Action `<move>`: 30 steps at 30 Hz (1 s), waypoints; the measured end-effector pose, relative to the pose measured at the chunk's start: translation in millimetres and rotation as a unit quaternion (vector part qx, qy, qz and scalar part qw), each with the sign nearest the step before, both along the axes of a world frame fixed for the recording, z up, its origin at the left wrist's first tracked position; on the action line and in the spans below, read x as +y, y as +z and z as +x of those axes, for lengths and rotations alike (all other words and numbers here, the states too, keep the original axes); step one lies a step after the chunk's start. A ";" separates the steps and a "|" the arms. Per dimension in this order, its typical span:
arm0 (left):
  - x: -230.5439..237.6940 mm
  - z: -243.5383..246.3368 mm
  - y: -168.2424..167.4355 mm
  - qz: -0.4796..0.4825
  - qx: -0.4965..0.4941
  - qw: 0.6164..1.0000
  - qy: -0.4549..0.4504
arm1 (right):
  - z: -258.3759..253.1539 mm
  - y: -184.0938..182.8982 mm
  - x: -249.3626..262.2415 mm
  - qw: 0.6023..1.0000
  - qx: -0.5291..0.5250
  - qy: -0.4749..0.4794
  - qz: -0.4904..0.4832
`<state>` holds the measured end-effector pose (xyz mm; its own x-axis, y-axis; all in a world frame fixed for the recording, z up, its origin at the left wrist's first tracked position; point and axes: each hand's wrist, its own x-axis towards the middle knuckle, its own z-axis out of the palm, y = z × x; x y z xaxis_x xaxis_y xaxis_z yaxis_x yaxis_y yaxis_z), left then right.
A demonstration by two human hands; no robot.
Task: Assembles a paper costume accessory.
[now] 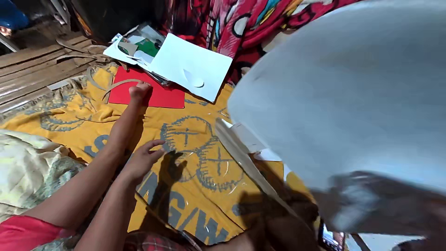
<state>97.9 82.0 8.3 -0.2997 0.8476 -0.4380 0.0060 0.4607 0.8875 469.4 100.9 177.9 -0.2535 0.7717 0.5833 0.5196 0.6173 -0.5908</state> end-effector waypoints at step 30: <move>8.8 -27.7 -75.3 -0.190 0.235 0.946 -0.118 | -16.5 -244.3 56.1 0.830 0.087 -0.223 -0.505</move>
